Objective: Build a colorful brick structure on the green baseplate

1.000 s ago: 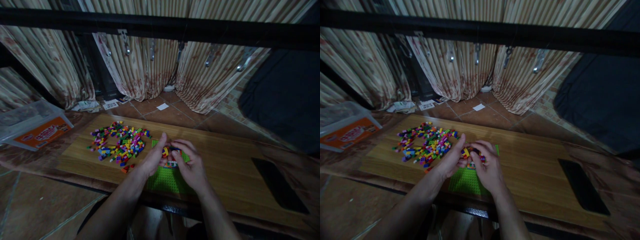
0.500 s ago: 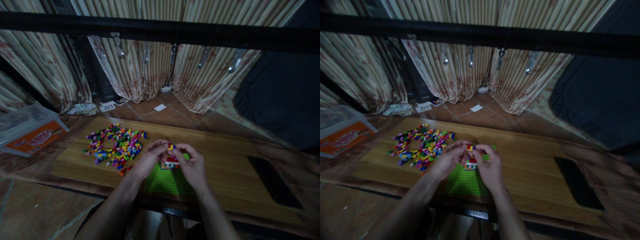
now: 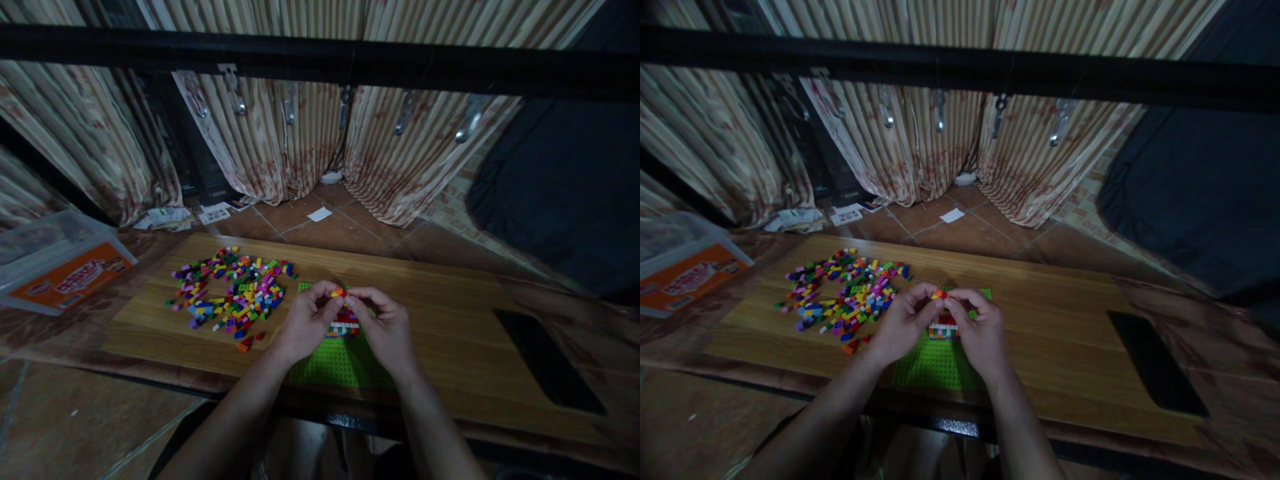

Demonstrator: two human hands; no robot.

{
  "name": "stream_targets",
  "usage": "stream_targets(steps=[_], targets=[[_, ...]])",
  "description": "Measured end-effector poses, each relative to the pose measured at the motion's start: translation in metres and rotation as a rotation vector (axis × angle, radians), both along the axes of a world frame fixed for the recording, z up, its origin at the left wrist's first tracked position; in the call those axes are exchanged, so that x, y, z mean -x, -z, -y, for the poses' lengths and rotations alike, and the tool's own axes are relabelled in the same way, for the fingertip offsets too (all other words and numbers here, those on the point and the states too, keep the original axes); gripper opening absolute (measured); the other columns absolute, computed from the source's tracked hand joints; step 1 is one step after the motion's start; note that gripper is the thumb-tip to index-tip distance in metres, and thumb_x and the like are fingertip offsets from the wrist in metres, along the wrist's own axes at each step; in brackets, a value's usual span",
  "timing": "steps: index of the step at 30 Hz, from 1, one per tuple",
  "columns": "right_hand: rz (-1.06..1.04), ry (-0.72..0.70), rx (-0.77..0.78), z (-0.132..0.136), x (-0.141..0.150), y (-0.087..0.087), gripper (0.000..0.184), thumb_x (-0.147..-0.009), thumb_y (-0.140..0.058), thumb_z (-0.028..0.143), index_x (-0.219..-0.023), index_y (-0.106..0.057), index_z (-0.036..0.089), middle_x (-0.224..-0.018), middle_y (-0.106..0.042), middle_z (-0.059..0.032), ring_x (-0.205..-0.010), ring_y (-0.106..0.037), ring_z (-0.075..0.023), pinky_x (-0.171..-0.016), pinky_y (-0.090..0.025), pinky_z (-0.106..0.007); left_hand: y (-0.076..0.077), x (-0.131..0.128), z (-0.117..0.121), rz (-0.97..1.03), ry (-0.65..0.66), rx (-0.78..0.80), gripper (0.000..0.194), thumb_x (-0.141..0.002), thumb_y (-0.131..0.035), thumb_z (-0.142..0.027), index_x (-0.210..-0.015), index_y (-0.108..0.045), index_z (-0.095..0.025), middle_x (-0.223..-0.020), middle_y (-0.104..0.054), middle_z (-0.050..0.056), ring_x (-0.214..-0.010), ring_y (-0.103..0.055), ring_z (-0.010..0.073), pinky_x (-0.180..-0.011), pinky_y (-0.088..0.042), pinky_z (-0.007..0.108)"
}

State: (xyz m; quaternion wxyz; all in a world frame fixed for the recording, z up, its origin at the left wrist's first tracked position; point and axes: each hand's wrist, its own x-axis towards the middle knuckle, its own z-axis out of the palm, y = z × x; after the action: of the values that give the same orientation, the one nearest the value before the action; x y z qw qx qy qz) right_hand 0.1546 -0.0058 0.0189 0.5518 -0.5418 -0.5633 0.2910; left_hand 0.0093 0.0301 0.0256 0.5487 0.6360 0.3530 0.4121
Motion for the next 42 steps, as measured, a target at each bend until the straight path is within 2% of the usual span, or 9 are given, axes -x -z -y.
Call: stream_targets(steps=[4, 9, 16, 21, 26, 29, 33, 37, 42], targets=[[-0.03, -0.013, 0.005, 0.0, 0.001, 0.0, 0.014, -0.081, -0.064, 0.033, -0.087, -0.07, 0.022, -0.08, -0.07, -0.0009, -0.074, -0.062, -0.0153, -0.071, -0.05, -0.028, -0.001, -0.002, -0.002, 0.055, -0.047, -0.016, 0.019, -0.083, -0.059, -0.034, -0.083, -0.058, -0.015, -0.074, -0.055, -0.001, -0.07, -0.051, 0.011, -0.068, -0.042, 0.022], [-0.043, -0.024, 0.04, 0.0, 0.001, 0.0, 0.013, -0.081, -0.064, 0.033, -0.08, -0.069, 0.021, -0.073, -0.069, -0.0003, -0.068, -0.061, -0.0139, -0.065, -0.048, -0.026, -0.001, -0.002, -0.002, 0.066, 0.015, 0.048, 0.02, -0.085, -0.057, -0.036, -0.084, -0.056, -0.016, -0.072, -0.054, -0.002, -0.064, -0.054, 0.0105, -0.063, -0.045, 0.022], [-0.198, -0.127, 0.148, 0.0, -0.003, -0.002, 0.019, -0.076, -0.068, 0.039, -0.077, -0.071, 0.02, -0.071, -0.07, -0.0015, -0.064, -0.062, -0.0149, -0.063, -0.05, -0.027, -0.004, 0.002, 0.0, 0.011, 0.083, 0.043, 0.018, -0.087, -0.054, -0.035, -0.086, -0.055, -0.017, -0.067, -0.056, -0.002, -0.063, -0.055, 0.0111, -0.063, -0.045, 0.023], [-0.252, -0.081, 0.179, -0.001, -0.012, -0.001, 0.02, -0.072, -0.072, 0.039, -0.079, -0.072, 0.021, -0.074, -0.072, -0.0015, -0.065, -0.063, -0.0159, -0.063, -0.051, -0.028, -0.003, 0.005, -0.005, 0.054, 0.053, 0.059, 0.018, -0.085, -0.055, -0.034, -0.084, -0.054, -0.017, -0.06, -0.056, -0.003, -0.056, -0.053, 0.0101, -0.058, -0.043, 0.022], [0.019, 0.106, 0.099, -0.004, -0.019, 0.004, 0.018, -0.076, -0.068, 0.038, -0.082, -0.073, 0.022, -0.08, -0.071, -0.0035, -0.075, -0.064, -0.019, -0.07, -0.05, -0.032, 0.003, 0.006, -0.012, 0.118, -0.123, 0.189, 0.019, -0.083, -0.057, -0.034, -0.079, -0.055, -0.015, -0.056, -0.055, -0.003, -0.051, -0.052, 0.0093, -0.054, -0.042, 0.022], [0.232, 0.091, 0.022, -0.005, -0.017, 0.008, 0.017, -0.081, -0.063, 0.035, -0.087, -0.073, 0.022, -0.087, -0.069, -0.0048, -0.082, -0.063, -0.0198, -0.075, -0.049, -0.034, 0.005, 0.006, -0.014, 0.122, -0.196, 0.28, 0.015, -0.081, -0.058, -0.029, -0.084, -0.059, -0.014, -0.055, -0.054, -0.004, -0.049, -0.051, 0.0082, -0.051, -0.041, 0.02], [0.411, 0.065, -0.042, -0.007, -0.011, 0.014, 0.015, -0.082, -0.062, 0.031, -0.087, -0.073, 0.023, -0.095, -0.066, -0.0062, -0.09, -0.061, -0.0214, -0.082, -0.047, -0.037, 0.005, 0.006, -0.015, 0.1, -0.239, 0.346, 0.013, -0.08, -0.055, -0.022, -0.087, -0.061, -0.013, -0.054, -0.053, -0.004, -0.047, -0.049, 0.0075, -0.048, -0.039, 0.019], [0.503, 0.105, -0.041, -0.009, -0.007, 0.019, 0.014, -0.08, -0.063, 0.029, -0.086, -0.073, 0.024, -0.099, -0.065, -0.0071, -0.095, -0.059, -0.0239, -0.087, -0.045, -0.041, 0.003, 0.005, -0.014, 0.07, -0.232, 0.356, 0.013, -0.079, -0.054, -0.019, -0.087, -0.062, -0.013, -0.053, -0.052, -0.005, -0.045, -0.046, 0.0071, -0.046, -0.037, 0.019], [0.456, 0.155, 0.001, -0.01, -0.005, 0.022, 0.015, -0.078, -0.063, 0.029, -0.087, -0.073, 0.022, -0.102, -0.064, -0.0083, -0.097, -0.06, -0.0236, -0.089, -0.046, -0.04, 0.001, 0.004, -0.014, 0.049, -0.223, 0.359, 0.015, -0.078, -0.052, -0.016, -0.089, -0.063, -0.012, -0.052, -0.051, -0.005, -0.043, -0.046, 0.007, -0.046, -0.036, 0.019]])
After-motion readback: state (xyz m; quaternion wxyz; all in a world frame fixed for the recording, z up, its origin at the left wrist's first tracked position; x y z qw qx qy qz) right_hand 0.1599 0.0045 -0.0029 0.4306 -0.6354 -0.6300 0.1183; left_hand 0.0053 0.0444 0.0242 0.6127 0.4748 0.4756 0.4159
